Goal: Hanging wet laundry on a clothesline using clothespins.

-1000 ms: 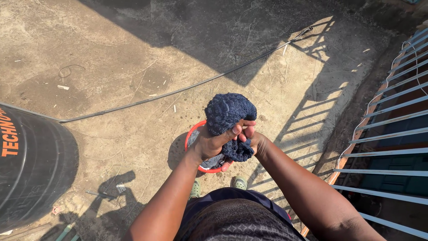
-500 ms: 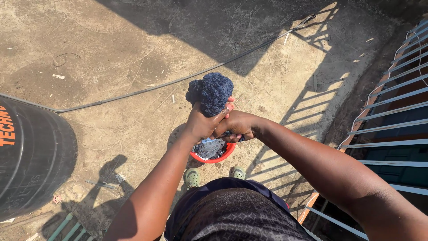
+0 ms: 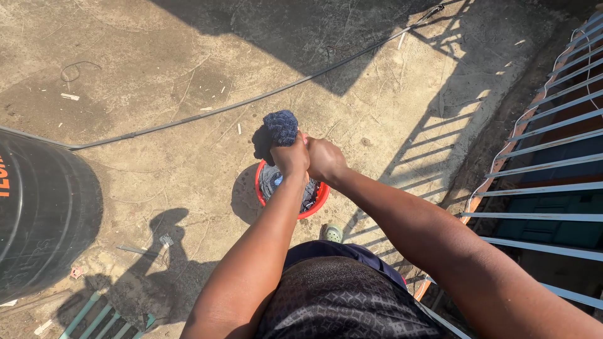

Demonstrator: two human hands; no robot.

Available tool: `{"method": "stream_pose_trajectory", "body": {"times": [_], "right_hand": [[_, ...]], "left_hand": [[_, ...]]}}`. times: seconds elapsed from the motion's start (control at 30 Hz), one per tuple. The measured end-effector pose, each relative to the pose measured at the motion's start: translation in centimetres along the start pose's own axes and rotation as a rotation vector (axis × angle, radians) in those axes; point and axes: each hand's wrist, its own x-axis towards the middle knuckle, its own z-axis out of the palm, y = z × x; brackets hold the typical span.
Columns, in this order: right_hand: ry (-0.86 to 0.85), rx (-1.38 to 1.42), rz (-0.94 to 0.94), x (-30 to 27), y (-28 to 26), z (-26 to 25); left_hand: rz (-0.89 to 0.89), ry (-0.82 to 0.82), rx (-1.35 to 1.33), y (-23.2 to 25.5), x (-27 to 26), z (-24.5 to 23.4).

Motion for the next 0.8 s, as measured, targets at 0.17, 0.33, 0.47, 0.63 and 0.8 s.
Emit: {"method": "stream_pose_trajectory", "body": {"times": [0.17,0.33,0.47,0.63,0.8], "right_hand": [[0.062,-0.138,-0.072,0.6,0.9,1.1],[0.194,-0.104,-0.239,0.5,1.1,1.4],[0.021,-0.155,-0.172,-1.6,-1.9,-2.5],[-0.064,0.467,-0.78,-0.8,3.3,-4.4],[-0.823,1.706,-0.056,0.9,8.2,-2.3]], "left_hand": [[-0.064,-0.001,-0.186,0.0,0.2,0.4],[-0.043,-0.007,-0.295,1.1,0.2,0.1],[-0.225,-0.082,-0.321,3.2,-1.1,-1.1],[-0.029,-0.45,-0.418,5.0,-1.0,-3.7],[-0.129,-0.974,-0.536,8.7,-2.4,-5.8]]}}
